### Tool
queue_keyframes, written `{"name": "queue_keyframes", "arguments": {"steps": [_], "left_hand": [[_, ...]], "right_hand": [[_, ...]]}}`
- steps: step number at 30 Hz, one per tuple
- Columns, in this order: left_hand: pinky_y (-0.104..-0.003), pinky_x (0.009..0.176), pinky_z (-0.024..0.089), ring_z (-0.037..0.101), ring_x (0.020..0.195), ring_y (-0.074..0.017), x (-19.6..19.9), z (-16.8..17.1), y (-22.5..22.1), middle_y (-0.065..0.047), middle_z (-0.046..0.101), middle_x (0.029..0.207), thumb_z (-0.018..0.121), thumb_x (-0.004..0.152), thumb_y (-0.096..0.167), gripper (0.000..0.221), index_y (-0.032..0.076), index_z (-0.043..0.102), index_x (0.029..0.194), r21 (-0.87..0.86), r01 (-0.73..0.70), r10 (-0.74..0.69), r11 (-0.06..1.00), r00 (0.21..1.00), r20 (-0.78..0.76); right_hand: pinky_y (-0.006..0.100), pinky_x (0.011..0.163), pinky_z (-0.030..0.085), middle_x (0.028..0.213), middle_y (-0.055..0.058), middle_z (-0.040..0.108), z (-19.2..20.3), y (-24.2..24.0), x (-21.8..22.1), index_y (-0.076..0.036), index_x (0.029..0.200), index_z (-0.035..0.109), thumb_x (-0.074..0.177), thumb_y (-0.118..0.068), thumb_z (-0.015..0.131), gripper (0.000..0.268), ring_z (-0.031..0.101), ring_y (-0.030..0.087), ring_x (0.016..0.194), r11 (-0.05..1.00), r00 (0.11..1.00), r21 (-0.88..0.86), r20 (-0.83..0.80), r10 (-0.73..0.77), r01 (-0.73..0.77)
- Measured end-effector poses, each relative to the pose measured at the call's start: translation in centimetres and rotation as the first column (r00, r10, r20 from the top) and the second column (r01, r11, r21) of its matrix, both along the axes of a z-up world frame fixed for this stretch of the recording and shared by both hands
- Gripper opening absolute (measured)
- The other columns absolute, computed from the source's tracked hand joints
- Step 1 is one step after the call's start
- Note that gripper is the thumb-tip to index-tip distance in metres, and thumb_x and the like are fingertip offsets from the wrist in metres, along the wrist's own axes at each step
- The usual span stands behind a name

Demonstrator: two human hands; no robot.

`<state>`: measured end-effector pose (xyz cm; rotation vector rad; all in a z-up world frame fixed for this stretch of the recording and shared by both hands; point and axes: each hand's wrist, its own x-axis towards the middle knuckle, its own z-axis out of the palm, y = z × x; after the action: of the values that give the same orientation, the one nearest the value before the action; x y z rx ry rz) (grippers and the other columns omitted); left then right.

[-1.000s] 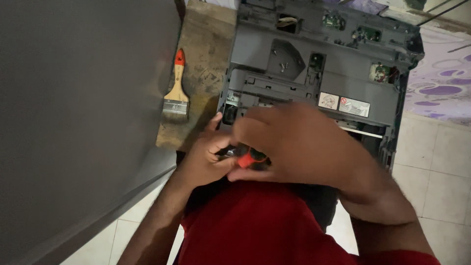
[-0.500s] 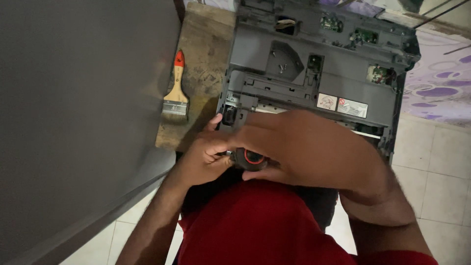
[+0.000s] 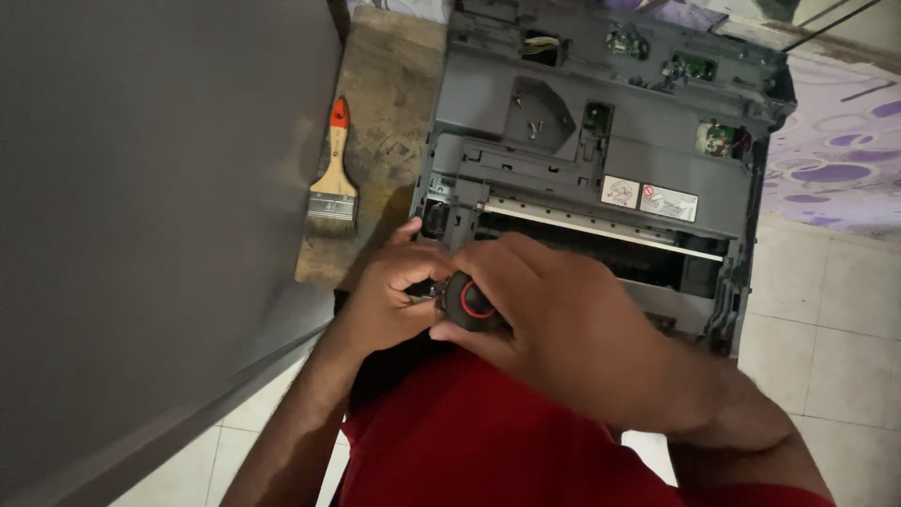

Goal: Disassembling, cleaning, and reassembling a printer using a screwdriver and a brush

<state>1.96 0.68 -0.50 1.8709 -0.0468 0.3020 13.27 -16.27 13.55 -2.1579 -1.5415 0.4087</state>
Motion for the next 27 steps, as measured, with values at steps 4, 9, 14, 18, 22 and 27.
{"name": "queue_keyframes", "arguments": {"steps": [4, 9, 14, 18, 22, 27], "left_hand": [[-0.049, 0.125, 0.024, 0.071, 0.088, -0.0113, -0.2, -0.7, 0.1, 0.006, 0.073, 0.094, 0.074, 0.082, 0.006, 0.013, 0.016, 0.068, 0.088, -0.006, -0.006, 0.006, 1.000, 1.000, 0.012], [-0.048, 0.124, 0.025, 0.074, 0.102, -0.0120, -0.1, -0.7, 0.2, 0.006, 0.076, 0.105, 0.067, 0.087, 0.004, 0.020, 0.018, 0.072, 0.099, 0.007, 0.029, -0.030, 1.000, 0.999, 0.036], [-0.047, 0.122, 0.027, 0.062, 0.080, -0.0106, -0.1, 0.0, 0.1, 0.007, 0.060, 0.083, 0.064, 0.089, 0.004, 0.017, 0.017, 0.057, 0.081, -0.003, 0.026, -0.026, 1.000, 1.000, 0.016], [-0.048, 0.120, 0.029, 0.057, 0.074, -0.0103, 0.2, 1.1, 0.0, 0.008, 0.055, 0.076, 0.062, 0.088, 0.002, 0.022, 0.017, 0.051, 0.076, 0.008, 0.023, -0.023, 1.000, 0.999, 0.037], [-0.045, 0.121, 0.028, 0.064, 0.078, -0.0109, -0.1, 0.0, 0.1, 0.007, 0.064, 0.083, 0.068, 0.086, 0.006, 0.012, 0.017, 0.062, 0.083, 0.054, 0.019, -0.020, 0.998, 0.999, 0.031], [-0.049, 0.122, 0.025, 0.075, 0.100, -0.0241, -0.1, -4.0, 0.3, -0.004, 0.077, 0.093, 0.088, 0.083, 0.036, 0.034, 0.008, 0.078, 0.101, -0.095, 0.001, 0.012, 0.996, 0.989, 0.144]], "right_hand": [[0.040, 0.053, 0.049, 0.097, 0.005, 0.066, 0.4, 0.0, -0.5, -0.015, 0.124, 0.060, 0.088, -0.044, 0.082, 0.051, 0.068, 0.025, 0.079, 0.997, 0.999, -0.062, -0.024, -0.045, 0.043], [0.041, 0.081, 0.053, 0.126, 0.014, 0.064, 0.4, 0.9, -0.2, -0.008, 0.129, 0.054, 0.082, -0.024, 0.088, 0.060, 0.065, 0.032, 0.111, 0.992, 0.961, 0.016, -0.247, 0.123, -0.123], [0.039, 0.071, 0.050, 0.103, 0.003, 0.073, 1.9, 1.9, -0.4, -0.020, 0.129, 0.059, 0.088, -0.013, 0.069, 0.043, 0.067, 0.025, 0.090, 0.985, 0.912, -0.163, -0.409, -0.014, -0.058], [0.042, 0.071, 0.054, 0.126, 0.007, 0.070, -0.3, 0.4, -1.5, -0.013, 0.132, 0.057, 0.092, -0.020, 0.069, 0.042, 0.069, 0.028, 0.111, 0.994, 0.936, -0.105, -0.346, -0.060, 0.025], [0.039, 0.075, 0.056, 0.120, 0.007, 0.074, -1.1, 0.4, -1.4, -0.017, 0.135, 0.061, 0.089, -0.024, 0.071, 0.047, 0.074, 0.028, 0.102, 0.992, 0.910, -0.079, -0.397, -0.119, 0.095], [0.046, 0.083, 0.059, 0.103, 0.009, 0.073, -6.2, 0.6, -1.1, -0.017, 0.118, 0.068, 0.077, -0.025, 0.085, 0.044, 0.075, 0.037, 0.094, 0.916, 0.835, 0.318, -0.550, -0.031, 0.244]]}}
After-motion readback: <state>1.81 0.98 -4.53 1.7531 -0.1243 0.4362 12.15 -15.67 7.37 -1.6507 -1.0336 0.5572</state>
